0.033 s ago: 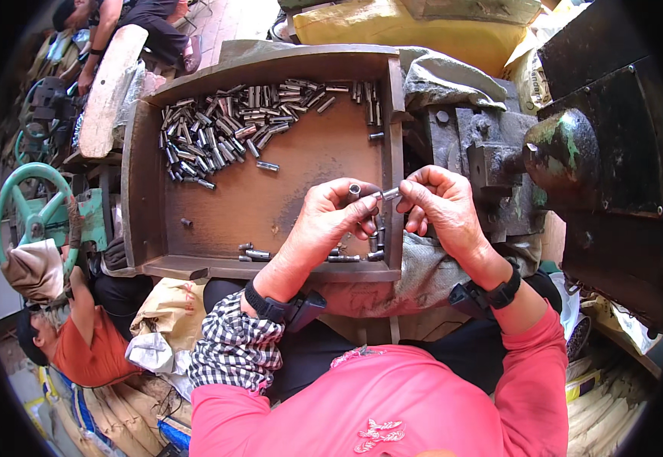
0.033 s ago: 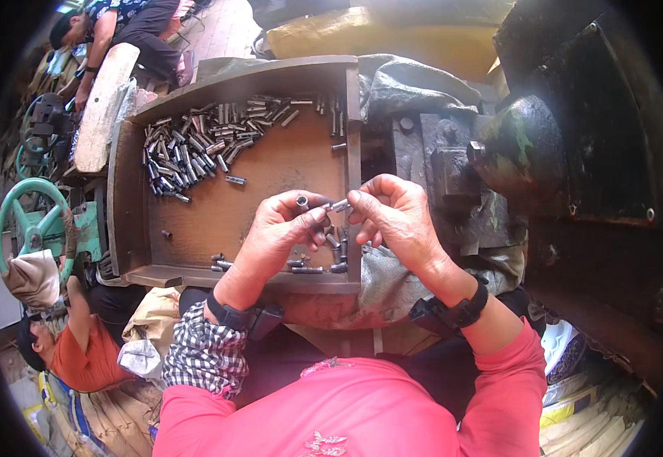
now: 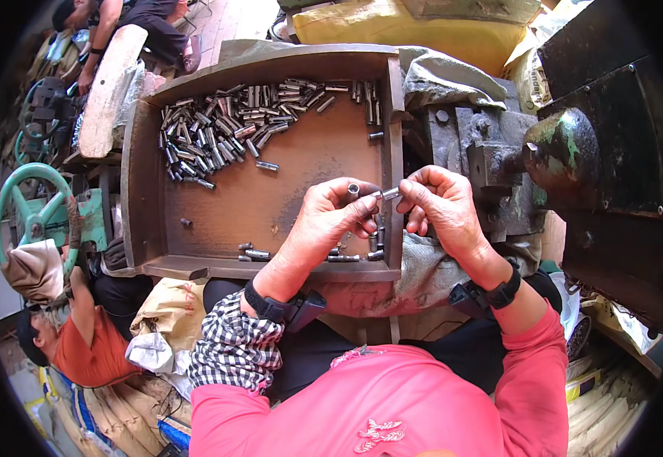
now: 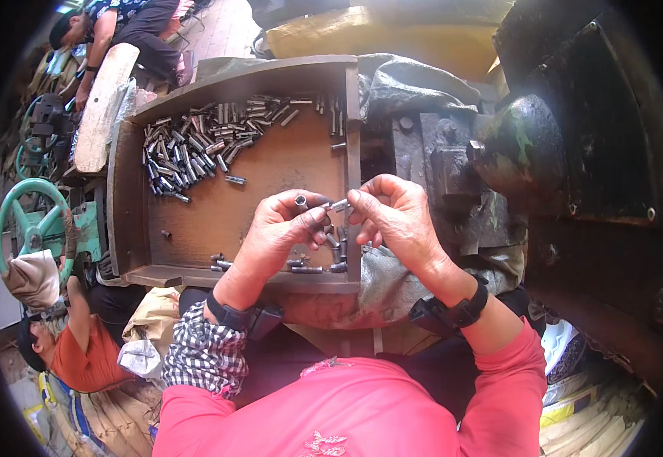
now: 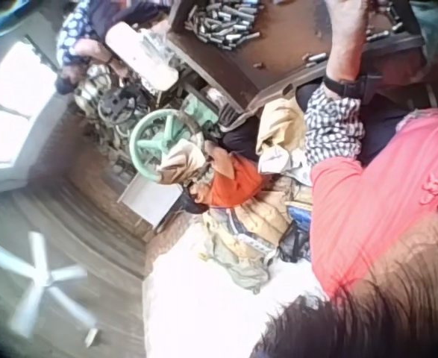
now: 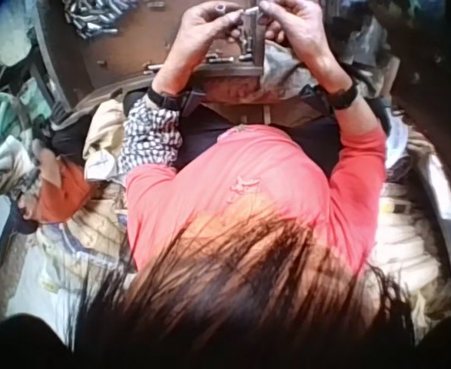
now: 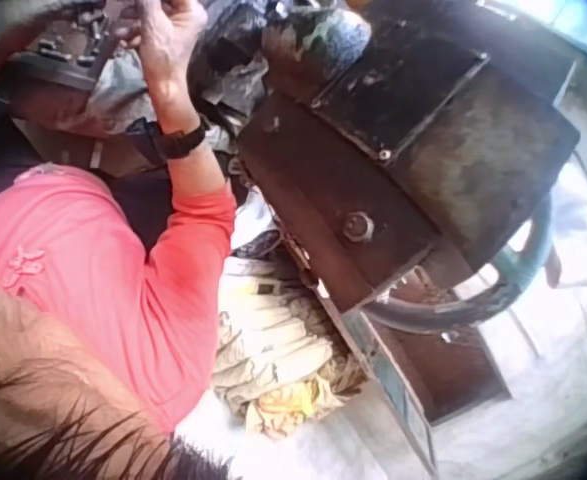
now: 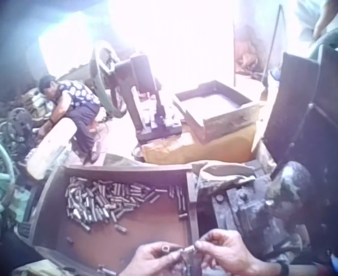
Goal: Inspecting and processing small cylindrical metal components using a manual press machine.
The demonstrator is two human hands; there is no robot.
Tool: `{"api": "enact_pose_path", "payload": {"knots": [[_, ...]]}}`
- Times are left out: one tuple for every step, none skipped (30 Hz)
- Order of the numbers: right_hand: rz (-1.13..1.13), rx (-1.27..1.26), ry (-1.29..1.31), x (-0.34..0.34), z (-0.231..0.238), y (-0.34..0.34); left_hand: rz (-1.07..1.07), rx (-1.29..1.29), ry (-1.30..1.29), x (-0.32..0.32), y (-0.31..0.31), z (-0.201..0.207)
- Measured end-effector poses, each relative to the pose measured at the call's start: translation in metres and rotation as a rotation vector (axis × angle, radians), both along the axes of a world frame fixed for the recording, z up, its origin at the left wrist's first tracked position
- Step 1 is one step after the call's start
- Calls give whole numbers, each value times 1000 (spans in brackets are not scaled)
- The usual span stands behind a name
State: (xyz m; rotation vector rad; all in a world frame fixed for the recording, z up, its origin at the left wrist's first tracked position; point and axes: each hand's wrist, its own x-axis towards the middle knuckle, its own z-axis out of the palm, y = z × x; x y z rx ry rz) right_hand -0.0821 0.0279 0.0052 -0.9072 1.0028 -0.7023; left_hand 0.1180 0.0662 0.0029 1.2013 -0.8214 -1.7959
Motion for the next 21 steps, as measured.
{"api": "enact_pose_path", "payload": {"knots": [[-5,-6,7,0,0,0,4,7,7,0,0,1],[-5,-4,6,1,-1,0,9,13,13,0,0,1],[-13,8,10,1,-1,0,8,14,14,0,0,1],[-20,21,14,1,-2,0,9,17,8,-1,0,1],[-20,22,15,1,-3,1,10,20,1,-1,0,1],[-28,25,16,1,-4,2,10,21,1,-1,0,1],[-36,28,17,2,-5,3,3,-3,-27,-2,1,1],[-36,29,17,2,-6,3,-3,-28,-54,-2,1,1],[-54,49,-6,3,-7,5,-3,-26,-54,-2,1,1],[-71,68,-30,3,-7,5,-2,-33,-55,-3,1,1],[-71,70,-29,3,-7,6,-1,-40,-56,-3,1,1],[-70,81,-55,3,-7,6,0,-38,-56,-2,1,1],[-69,92,-81,3,-7,6,0,-17,-21,-2,0,2],[-69,93,-80,3,-7,6,-1,4,14,-1,0,2],[-64,103,-87,3,-8,5,0,5,14,-1,0,2],[-58,112,-94,3,-8,4,-6,-18,-22,-1,1,1],[-59,113,-94,3,-7,4,-11,-41,-58,-1,1,0],[-60,126,-99,3,-6,5,-12,-40,-57,-2,2,0],[-61,139,-104,3,-6,5,-6,-36,-49,-2,2,0],[-62,140,-103,4,-5,6,0,-31,-40,-3,3,1],[-51,135,-105,4,-5,6,-1,-31,-39,-3,3,1]]}}
